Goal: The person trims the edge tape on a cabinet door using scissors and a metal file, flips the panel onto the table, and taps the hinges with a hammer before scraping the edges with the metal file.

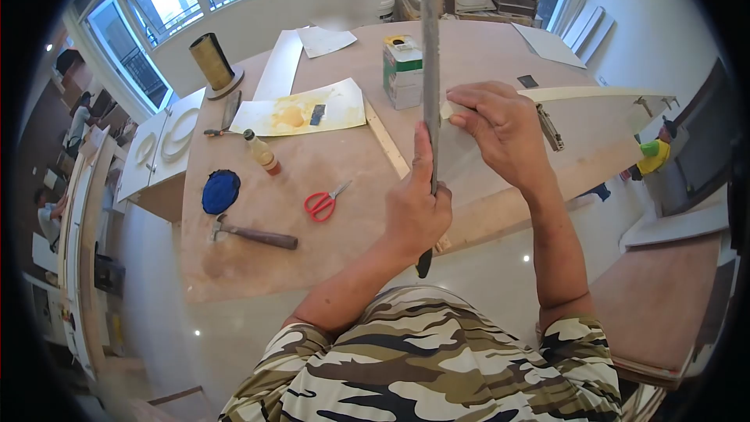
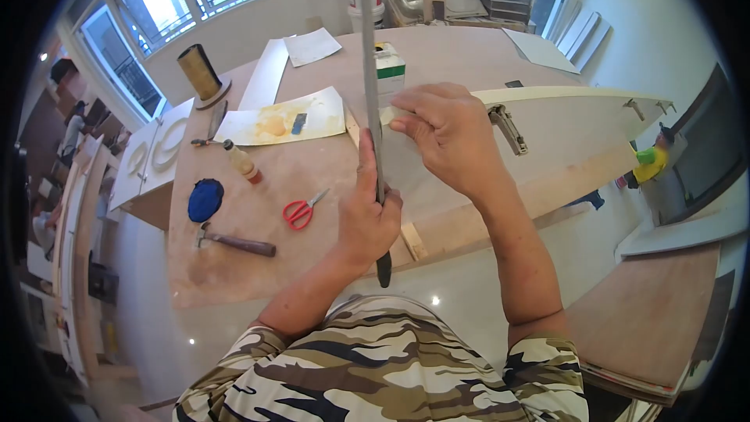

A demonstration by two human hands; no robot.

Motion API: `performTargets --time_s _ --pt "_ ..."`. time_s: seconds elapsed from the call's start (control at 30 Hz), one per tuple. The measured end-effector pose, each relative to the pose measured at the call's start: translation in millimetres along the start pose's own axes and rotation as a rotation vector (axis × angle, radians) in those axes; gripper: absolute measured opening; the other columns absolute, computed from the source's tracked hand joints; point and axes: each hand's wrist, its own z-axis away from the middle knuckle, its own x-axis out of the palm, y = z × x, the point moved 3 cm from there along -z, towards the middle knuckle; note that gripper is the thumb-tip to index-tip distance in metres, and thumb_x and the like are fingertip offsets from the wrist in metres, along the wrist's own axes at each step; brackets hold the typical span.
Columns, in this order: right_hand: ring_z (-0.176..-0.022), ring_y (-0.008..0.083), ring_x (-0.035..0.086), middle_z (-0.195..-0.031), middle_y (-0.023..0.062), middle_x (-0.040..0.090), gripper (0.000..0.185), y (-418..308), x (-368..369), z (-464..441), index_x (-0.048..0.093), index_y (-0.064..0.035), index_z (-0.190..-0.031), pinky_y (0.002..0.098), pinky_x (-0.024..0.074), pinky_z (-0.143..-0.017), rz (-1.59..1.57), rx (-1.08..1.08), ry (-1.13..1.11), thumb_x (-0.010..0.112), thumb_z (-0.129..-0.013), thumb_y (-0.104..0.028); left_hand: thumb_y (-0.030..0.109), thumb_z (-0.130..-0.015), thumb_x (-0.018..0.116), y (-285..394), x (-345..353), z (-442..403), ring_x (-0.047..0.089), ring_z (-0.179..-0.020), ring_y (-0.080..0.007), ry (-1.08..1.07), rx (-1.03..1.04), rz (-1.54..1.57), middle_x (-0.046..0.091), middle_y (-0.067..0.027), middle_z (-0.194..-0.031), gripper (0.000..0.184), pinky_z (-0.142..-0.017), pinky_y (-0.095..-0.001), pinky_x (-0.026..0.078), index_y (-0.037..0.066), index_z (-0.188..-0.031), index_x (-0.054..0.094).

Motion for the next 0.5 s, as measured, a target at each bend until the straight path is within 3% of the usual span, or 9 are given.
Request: performTargets --time_s 0.13,0.23,0.4,0.47,0.5 --pt "-0.093 0.0341 0.066 -0.098 0.0132 0.074 0.019 2 3 -1 0.073 -0.0013 -0.098 0.0406 0.0523 -0.082 0.032 -0.027 -0.007 0.077 -0.082 -0.01 -0.006 -0.08 0.055 8 -5 -9 0.066 -0.073 -0.0403 0.044 0.031 -0.001 0.067 -0.0258 -0.112 0.094 -0.065 -0.0435 0.052 0.008 -0.162 0.011" --pt "-0.094 0.0338 0.066 -0.099 0.0131 0.074 0.018 -2 0 -3 0.073 -0.001 -0.098 0.0406 0.0522 -0.084 0.062 0.0 -0.04 0.077 -0.083 -0.01 -0.007 -0.079 0.055 11 -2 -18 0.067 -0.073 -0.0405 0.016 -0.062 -0.029 0.068 -0.0252 -0.104 0.095 -0.065 -0.0431 0.053 0.008 -0.162 0.011" --pt "-0.096 0.0337 0.066 -0.1 0.0137 0.074 0.018 2 3 -2 0.074 -0.0009 -0.099 0.0405 0.0519 -0.085 0.018 0.022 -0.011 0.077 -0.084 -0.011 -0.007 -0.078 0.055 -8 -4 -6 0.067 -0.074 -0.0423 0.005 -0.034 -0.104 0.069 -0.0262 -0.106 0.096 -0.065 -0.0434 0.053 0.009 -0.162 0.011" --pt "-0.096 0.0337 0.066 -0.101 0.014 0.074 0.019 2 3 -3 0.074 -0.0006 -0.1 0.0403 0.0519 -0.086 0.016 0.01 -0.026 0.077 -0.084 -0.011 -0.006 -0.079 0.056 -8 -7 -6 0.065 -0.068 -0.0395 0.036 -0.007 -0.113 0.063 -0.023 -0.093 0.095 -0.062 -0.0416 0.052 0.009 -0.162 0.012" --pt "-0.096 0.0337 0.066 -0.101 0.0142 0.074 0.02 3 4 -3 0.074 -0.0004 -0.101 0.0401 0.0519 -0.086 0.011 0.003 -0.029 0.077 -0.084 -0.012 -0.004 -0.081 0.056 -5 -6 -8 0.062 -0.061 -0.0363 0.057 0.006 -0.085 0.059 -0.0196 -0.078 0.093 -0.059 -0.0396 0.05 0.009 -0.162 0.013"
